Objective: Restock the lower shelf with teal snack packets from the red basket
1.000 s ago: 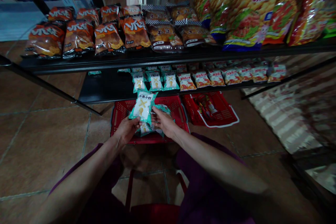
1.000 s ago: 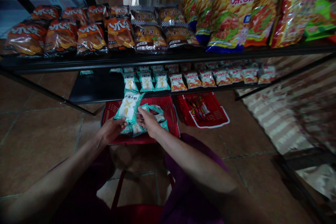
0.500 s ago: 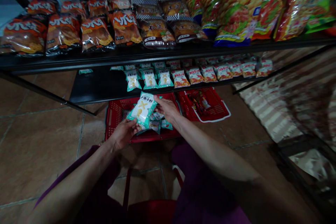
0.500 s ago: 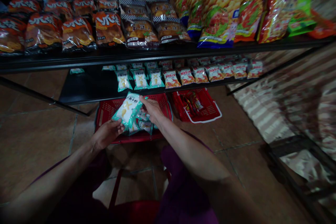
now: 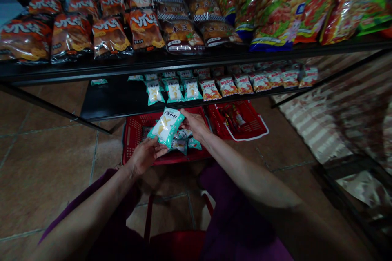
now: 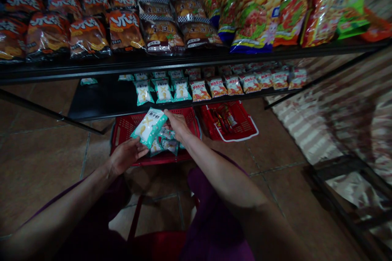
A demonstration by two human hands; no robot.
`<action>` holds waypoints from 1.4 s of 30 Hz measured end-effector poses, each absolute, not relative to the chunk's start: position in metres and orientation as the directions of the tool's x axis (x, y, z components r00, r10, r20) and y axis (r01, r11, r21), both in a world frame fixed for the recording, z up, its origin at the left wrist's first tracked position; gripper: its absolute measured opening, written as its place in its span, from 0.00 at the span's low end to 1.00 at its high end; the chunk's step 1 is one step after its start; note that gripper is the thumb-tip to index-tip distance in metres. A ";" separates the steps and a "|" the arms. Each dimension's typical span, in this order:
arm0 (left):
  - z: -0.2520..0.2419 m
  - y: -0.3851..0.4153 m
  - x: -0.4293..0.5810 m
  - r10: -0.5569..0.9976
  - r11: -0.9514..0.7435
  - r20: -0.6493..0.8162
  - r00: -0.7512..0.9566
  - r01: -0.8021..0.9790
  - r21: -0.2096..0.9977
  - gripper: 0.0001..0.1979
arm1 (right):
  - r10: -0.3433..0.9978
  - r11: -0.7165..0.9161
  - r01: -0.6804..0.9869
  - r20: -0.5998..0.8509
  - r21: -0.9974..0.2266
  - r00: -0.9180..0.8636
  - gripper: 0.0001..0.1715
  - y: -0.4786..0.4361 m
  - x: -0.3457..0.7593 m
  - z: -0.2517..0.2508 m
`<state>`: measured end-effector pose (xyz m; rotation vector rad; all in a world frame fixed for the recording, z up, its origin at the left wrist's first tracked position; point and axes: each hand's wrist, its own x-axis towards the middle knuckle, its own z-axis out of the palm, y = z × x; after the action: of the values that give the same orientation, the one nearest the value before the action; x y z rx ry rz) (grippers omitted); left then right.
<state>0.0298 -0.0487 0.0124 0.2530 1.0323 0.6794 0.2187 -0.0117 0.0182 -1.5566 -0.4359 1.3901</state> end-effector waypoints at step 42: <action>-0.001 -0.039 0.026 0.989 0.148 -0.143 -0.043 0.125 0.981 0.10 | 0.927 -0.291 -0.337 -0.351 -0.895 0.130 0.28 -0.019 0.208 -0.005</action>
<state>0.0264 -0.0395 -0.0013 1.1752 1.3939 1.0612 0.2079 -0.0189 -0.0050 -1.2795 -0.6588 1.4320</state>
